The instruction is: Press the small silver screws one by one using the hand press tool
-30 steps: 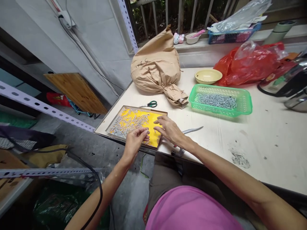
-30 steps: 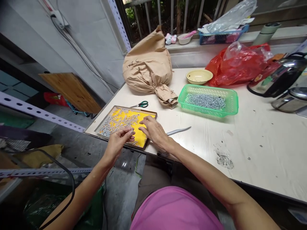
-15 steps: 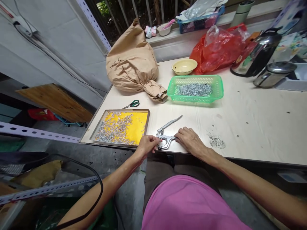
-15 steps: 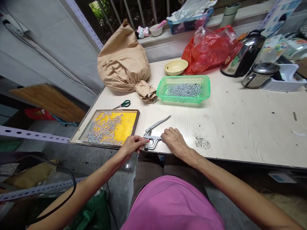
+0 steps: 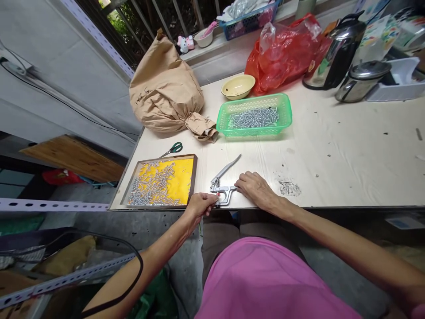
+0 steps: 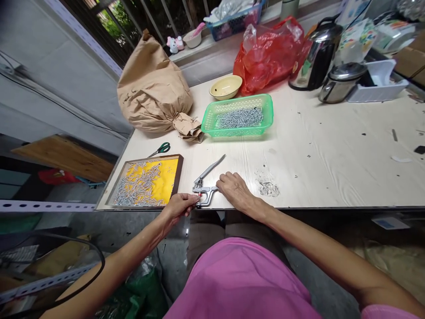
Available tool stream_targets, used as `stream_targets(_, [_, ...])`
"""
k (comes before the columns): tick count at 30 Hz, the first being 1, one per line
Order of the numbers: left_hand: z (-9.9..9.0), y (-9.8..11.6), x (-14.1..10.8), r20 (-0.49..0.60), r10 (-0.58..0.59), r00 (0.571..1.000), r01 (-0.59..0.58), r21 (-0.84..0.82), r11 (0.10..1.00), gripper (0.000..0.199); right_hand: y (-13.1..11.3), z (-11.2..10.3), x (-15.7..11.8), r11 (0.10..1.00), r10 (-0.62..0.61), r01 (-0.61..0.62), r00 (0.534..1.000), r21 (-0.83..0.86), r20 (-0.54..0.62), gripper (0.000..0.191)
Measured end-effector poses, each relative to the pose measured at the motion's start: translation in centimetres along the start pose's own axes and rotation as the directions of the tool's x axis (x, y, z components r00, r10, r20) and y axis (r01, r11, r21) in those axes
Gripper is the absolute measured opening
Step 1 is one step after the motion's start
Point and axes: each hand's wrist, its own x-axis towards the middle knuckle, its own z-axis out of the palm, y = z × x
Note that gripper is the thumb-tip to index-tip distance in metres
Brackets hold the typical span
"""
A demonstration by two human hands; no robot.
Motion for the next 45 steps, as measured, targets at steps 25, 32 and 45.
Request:
stream_targets(25, [-0.7,1.0,0.9,0.13,-0.143,0.981,0.133,0.083,0.988,0.038,4.6,-2.0,5.1,0.996,-0.081,0.073,0.973,0.042,0.217,0.1])
stream_targets(32, [-0.4,1.0,0.4,0.108,-0.128,0.986,0.125,0.031,0.992,0.04,4.0,-2.7,4.3,0.993,-0.093,0.106,0.972,-0.05,0.215,0.067])
stream_targets(45, [1.4,1.4,-1.0,0.168,0.718,0.675,-0.573,0.733,0.367,0.023,2.3,-4.2,2.8,0.992,-0.068,0.092,0.968,-0.089,0.24,0.04])
